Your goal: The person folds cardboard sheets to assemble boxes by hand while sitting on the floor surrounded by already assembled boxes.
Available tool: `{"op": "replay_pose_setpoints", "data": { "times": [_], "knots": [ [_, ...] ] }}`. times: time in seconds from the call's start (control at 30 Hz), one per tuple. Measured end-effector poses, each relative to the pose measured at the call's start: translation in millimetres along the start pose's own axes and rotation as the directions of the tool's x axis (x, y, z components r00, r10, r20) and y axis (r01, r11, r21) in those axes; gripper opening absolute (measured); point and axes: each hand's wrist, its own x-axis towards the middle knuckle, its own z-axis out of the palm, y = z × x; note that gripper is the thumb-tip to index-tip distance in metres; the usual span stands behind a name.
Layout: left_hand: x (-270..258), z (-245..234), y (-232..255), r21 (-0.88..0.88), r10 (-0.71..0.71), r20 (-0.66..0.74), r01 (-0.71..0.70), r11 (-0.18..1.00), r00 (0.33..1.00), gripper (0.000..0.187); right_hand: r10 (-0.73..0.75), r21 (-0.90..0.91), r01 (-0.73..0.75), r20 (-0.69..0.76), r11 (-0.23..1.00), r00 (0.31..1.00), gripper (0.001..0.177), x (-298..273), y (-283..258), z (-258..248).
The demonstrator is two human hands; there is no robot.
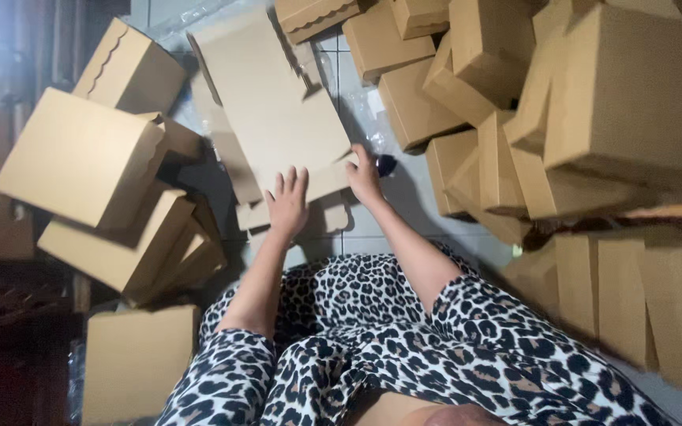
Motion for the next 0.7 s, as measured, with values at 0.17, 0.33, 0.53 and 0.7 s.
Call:
{"op": "replay_pose_setpoints", "data": {
  "times": [0.17,0.33,0.53,0.7],
  "knots": [
    [-95.0,4.7,13.9,-0.067,0.054,0.11,-0.047,0.997,0.992,0.078,0.25,0.061,-0.252,0.046,0.966,0.967,0.031,-103.9,-22.3,-36.2],
    [-170.1,11.6,12.6,-0.133,0.036,0.164,-0.014,0.991,0.986,0.065,0.461,0.085,-0.474,0.139,0.876,0.876,0.04,-193.2,-30.4,-50.1],
    [-225.8,-3.5,16.0,-0.182,0.076,0.144,-0.049,0.982,0.987,0.061,0.426,0.238,-0.456,0.168,0.857,0.889,0.052,-236.0,-58.5,-65.6],
    [-233.1,-9.2,28.3,-0.331,0.184,-0.068,-0.197,0.923,0.98,0.055,0.334,0.548,-0.384,0.194,0.743,0.922,0.065,-240.4,-71.6,-86.3]
  ]
}}
